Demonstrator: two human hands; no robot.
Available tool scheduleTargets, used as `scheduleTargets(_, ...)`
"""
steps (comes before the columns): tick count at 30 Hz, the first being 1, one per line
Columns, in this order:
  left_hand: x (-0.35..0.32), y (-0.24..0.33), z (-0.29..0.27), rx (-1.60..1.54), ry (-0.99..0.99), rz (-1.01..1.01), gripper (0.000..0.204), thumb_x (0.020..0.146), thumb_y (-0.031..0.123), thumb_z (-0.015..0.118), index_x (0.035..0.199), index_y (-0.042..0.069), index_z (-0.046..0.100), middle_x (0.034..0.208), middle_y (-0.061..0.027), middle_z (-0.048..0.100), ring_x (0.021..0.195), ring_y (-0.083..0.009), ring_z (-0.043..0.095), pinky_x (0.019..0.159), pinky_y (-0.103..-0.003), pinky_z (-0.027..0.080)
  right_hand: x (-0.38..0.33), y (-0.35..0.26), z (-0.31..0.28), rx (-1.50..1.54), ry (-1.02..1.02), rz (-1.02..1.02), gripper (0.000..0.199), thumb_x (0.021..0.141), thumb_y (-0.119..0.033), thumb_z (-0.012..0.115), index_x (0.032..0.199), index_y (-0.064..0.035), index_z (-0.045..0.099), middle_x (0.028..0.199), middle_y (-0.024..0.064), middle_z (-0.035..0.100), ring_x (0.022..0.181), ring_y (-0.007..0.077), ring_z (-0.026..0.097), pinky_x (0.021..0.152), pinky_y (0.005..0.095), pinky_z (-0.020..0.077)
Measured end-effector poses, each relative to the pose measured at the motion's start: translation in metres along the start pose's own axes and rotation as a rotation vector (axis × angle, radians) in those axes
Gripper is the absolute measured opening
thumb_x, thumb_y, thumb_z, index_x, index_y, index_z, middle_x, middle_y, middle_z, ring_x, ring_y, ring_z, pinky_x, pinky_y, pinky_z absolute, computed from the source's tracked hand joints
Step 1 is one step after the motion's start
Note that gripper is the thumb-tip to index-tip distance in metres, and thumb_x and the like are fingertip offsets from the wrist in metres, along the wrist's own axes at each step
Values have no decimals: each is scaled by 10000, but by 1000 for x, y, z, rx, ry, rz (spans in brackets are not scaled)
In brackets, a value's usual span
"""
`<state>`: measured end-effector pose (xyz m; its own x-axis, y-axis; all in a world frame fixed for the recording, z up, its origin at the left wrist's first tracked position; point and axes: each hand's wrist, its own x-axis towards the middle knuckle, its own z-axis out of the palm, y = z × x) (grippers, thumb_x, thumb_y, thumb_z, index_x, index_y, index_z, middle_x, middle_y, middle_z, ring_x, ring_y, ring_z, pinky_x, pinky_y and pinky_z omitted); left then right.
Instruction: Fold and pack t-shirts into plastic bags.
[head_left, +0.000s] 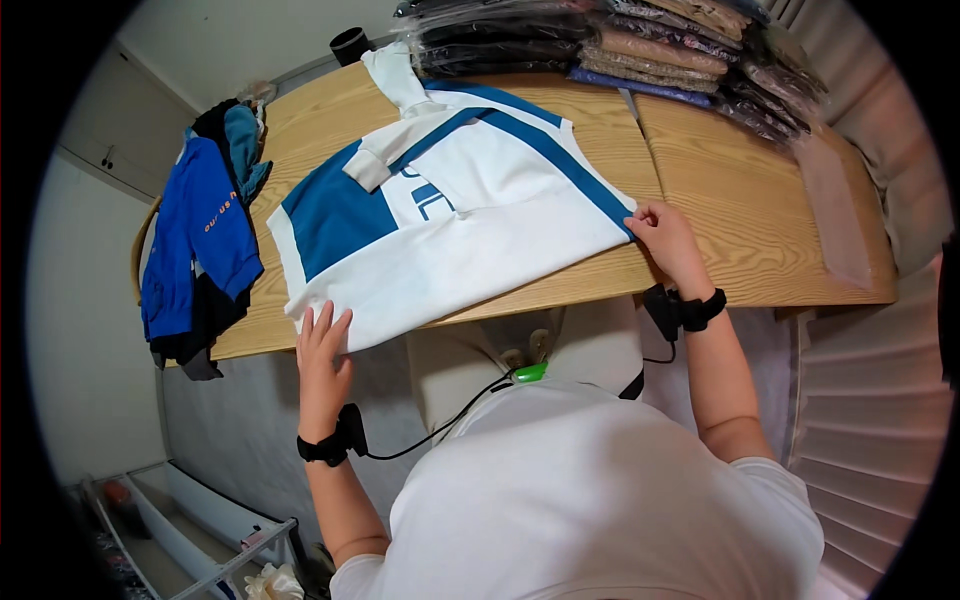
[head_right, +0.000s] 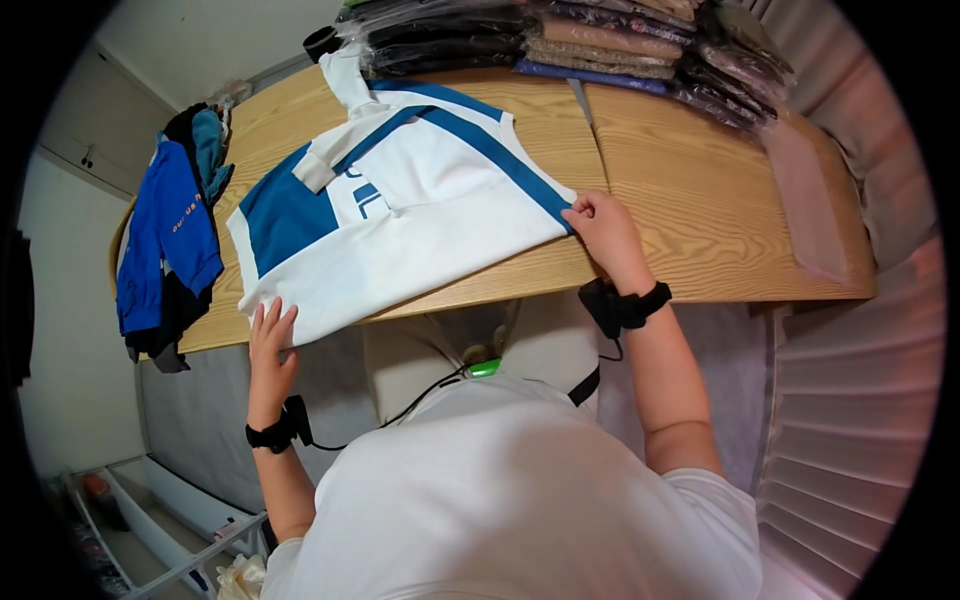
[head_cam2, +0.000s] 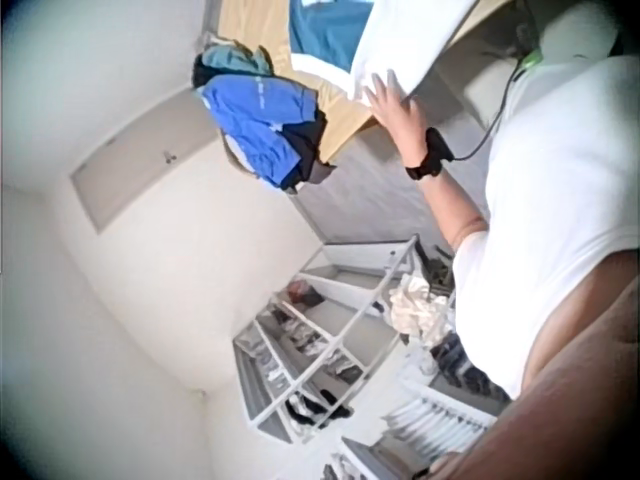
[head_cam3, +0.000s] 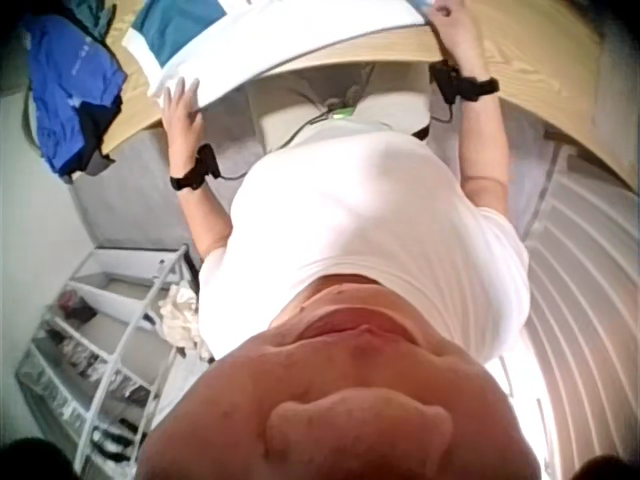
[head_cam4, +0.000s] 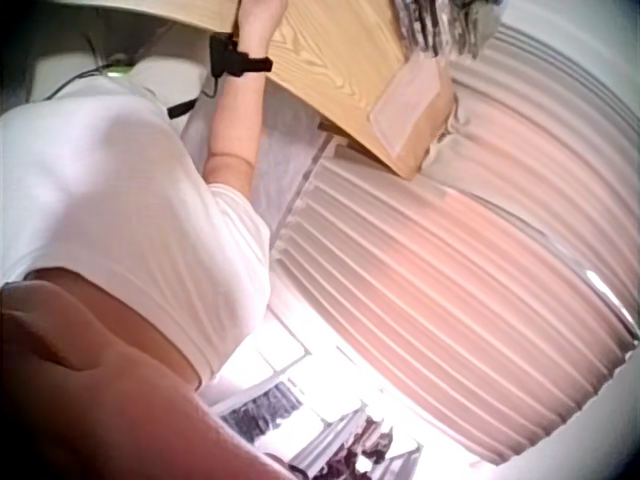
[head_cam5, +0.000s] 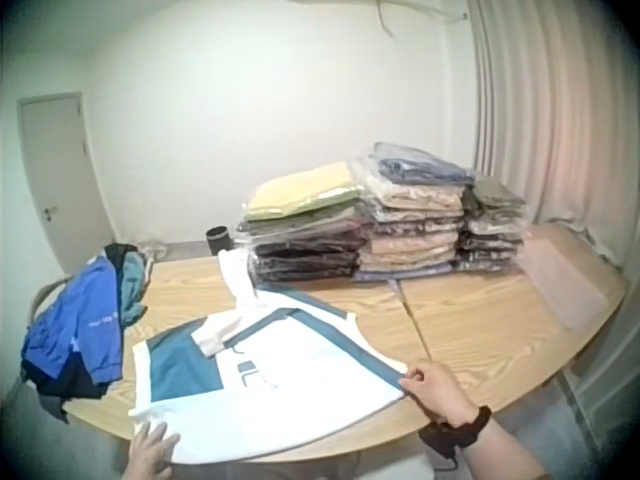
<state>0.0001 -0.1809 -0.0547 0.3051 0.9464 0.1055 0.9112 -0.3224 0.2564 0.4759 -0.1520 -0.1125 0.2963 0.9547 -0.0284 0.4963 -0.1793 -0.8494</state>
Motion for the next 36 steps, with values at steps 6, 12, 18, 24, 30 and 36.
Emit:
scheduleTargets(6,21,0,-40,44,-215,20,542,702,-50,573,1216,121,564,1361,-129,450,1306,-346,341,1055,-407,299,-7,-2,-6,-129,44,-51,152,749,-105,677,752,-1,565,633,85,545,588,206,518,562,307,415)
scheduleTargets(12,122,61,-84,-169,144,322,297,786,10,588,1080,42,616,1128,-147,613,1093,-287,565,916,-342,427,-15,-12,-12,-38,206,-201,139,732,-44,682,829,9,598,713,100,543,650,190,520,608,294,441)
scheduleTargets(18,234,69,-6,12,0,291,236,760,83,590,988,37,631,999,-181,606,932,-352,588,795,-405,483,-10,5,-7,84,39,-133,130,731,-39,681,814,9,593,700,61,556,631,140,506,593,269,431)
scheduleTargets(24,268,74,52,364,-72,96,280,740,76,598,1014,54,545,1018,-169,581,956,-368,571,801,-437,489,-3,8,-15,-53,33,-140,185,823,-176,592,808,6,617,654,88,561,633,160,543,624,283,451)
scheduleTargets(30,276,60,56,345,-37,144,193,798,61,531,988,41,556,1006,-183,585,947,-368,582,791,-441,489,14,20,-28,228,-127,42,302,883,-208,456,820,39,619,723,128,613,673,239,567,654,333,455)
scheduleTargets(36,274,47,52,296,37,156,153,832,70,490,952,-1,554,1000,-216,583,936,-398,576,782,-471,480,12,15,-28,100,-54,-41,307,878,-215,469,809,37,630,744,122,624,679,238,570,666,325,452)
